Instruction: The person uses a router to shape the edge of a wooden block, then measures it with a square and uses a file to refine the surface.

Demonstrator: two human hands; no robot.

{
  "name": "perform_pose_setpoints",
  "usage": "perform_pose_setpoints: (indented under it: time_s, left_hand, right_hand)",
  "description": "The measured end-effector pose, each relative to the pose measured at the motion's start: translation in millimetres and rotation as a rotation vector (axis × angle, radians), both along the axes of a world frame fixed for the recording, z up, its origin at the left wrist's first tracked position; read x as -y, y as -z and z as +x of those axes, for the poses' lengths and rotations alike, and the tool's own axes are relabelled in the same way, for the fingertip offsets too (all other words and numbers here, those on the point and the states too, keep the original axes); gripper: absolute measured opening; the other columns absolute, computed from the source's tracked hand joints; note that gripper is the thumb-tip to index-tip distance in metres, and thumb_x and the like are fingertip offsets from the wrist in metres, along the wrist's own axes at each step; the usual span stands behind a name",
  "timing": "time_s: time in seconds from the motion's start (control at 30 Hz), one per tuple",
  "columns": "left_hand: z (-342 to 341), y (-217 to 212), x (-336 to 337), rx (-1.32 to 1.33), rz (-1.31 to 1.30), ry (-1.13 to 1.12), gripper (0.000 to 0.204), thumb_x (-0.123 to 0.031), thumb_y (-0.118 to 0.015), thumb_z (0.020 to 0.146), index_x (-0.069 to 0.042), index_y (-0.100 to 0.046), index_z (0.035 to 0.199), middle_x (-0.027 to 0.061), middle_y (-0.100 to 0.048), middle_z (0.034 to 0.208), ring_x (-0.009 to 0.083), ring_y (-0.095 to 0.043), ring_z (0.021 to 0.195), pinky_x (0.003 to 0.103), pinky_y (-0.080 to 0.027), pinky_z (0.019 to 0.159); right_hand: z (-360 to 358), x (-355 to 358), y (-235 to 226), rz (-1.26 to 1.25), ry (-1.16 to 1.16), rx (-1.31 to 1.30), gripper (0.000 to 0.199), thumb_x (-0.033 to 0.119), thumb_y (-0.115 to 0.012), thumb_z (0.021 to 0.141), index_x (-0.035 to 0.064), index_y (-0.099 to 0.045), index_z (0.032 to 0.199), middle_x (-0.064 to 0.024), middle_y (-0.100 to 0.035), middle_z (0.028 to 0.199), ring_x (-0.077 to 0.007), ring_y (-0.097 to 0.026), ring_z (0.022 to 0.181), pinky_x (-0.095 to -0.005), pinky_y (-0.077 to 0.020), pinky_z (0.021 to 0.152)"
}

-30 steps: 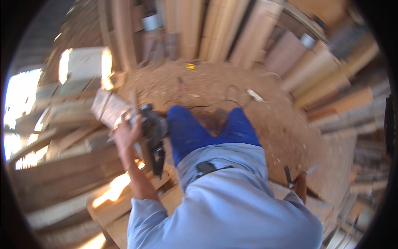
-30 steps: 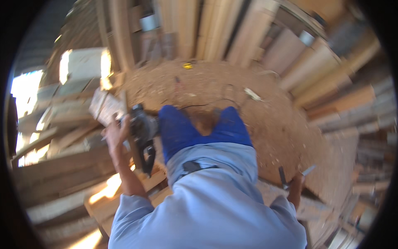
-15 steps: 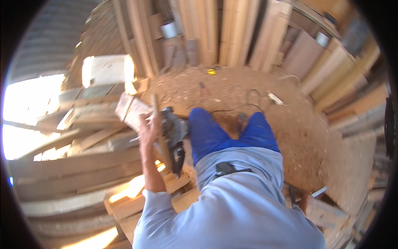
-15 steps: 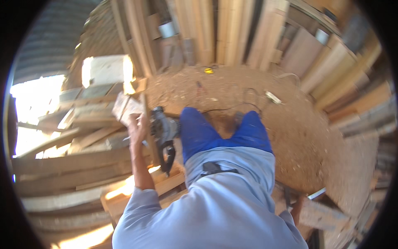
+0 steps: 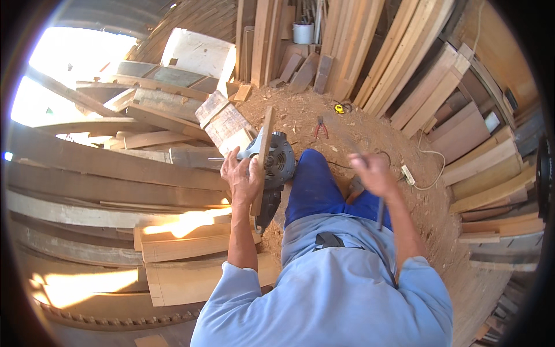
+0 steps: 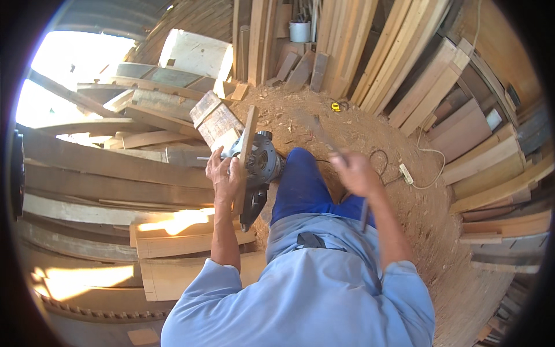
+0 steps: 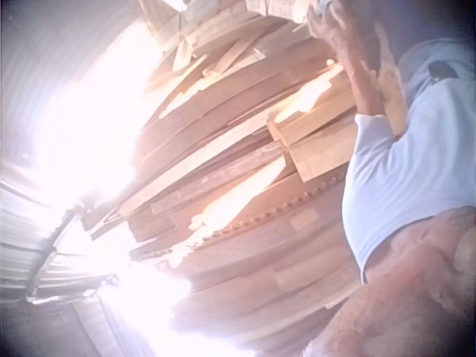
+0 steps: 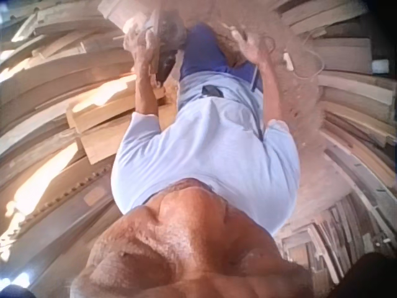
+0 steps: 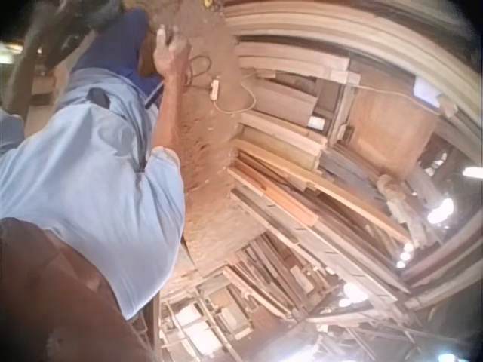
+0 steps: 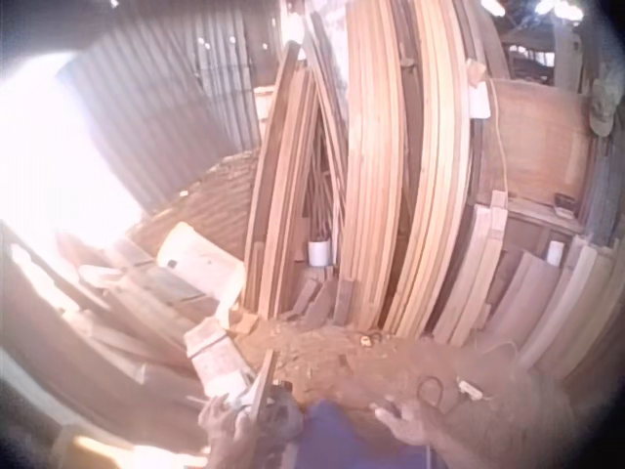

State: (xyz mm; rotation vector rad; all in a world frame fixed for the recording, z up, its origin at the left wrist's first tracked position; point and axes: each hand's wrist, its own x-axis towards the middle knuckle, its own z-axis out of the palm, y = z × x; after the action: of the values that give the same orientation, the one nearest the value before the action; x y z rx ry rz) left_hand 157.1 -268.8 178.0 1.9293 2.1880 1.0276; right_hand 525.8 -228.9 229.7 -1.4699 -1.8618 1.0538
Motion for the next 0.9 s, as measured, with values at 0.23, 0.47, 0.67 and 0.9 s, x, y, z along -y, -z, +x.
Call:
perform_pose_setpoints:
  time_s: [0.23,0.47,0.67,0.9]
  left_hand:
    - [-10.2,9.3,5.6,-0.018,-0.112,0.154,0.037,-0.032,-0.067,0.091,-0.01,-0.073,0.12,0.0229,-0.038,0.157,0.0466,-0.019,0.15,0.06,-0.017,0.12]
    - [-6.9,0.5,11.8,0.059,-0.16,0.171,0.04,-0.03,-0.068,0.091,-0.007,-0.07,0.124,0.0297,-0.023,0.162,0.0528,-0.011,0.151,0.062,-0.017,0.12]
    - [-5.7,-5.4,7.6,0.046,-0.193,0.144,0.044,-0.026,-0.072,0.082,-0.008,-0.071,0.123,0.0308,-0.029,0.16,0.0514,-0.015,0.151,0.061,-0.017,0.121]
    - [-6.1,-0.3,0.7,0.098,-0.067,0.172,0.04,-0.026,-0.072,0.077,-0.011,-0.067,0.113,0.0268,-0.044,0.149,0.0468,-0.022,0.15,0.059,-0.014,0.122]
  right_hand:
    - [-159.0,13.0,-0.8,0.05,-0.427,0.107,0.054,0.019,-0.065,0.091,0.0026,-0.052,0.141,-0.0269,-0.071,0.098,-0.0428,-0.07,0.088,-0.0513,-0.0558,0.079]
    - [-178.9,21.2,15.1,0.052,-0.336,0.115,0.064,0.015,-0.067,0.087,0.004,-0.045,0.146,-0.0256,-0.071,0.093,-0.0462,-0.068,0.086,-0.0537,-0.054,0.077]
    - [-179.0,21.5,5.7,0.032,-0.388,0.137,0.063,0.016,-0.067,0.086,0.0036,-0.046,0.145,-0.0249,-0.071,0.093,-0.0453,-0.069,0.085,-0.0537,-0.054,0.076]
    - [-181.7,20.0,7.2,0.05,-0.44,0.167,0.065,0.017,-0.066,0.087,-0.0009,-0.044,0.146,-0.0244,-0.072,0.092,-0.0443,-0.07,0.086,-0.0535,-0.0553,0.078]
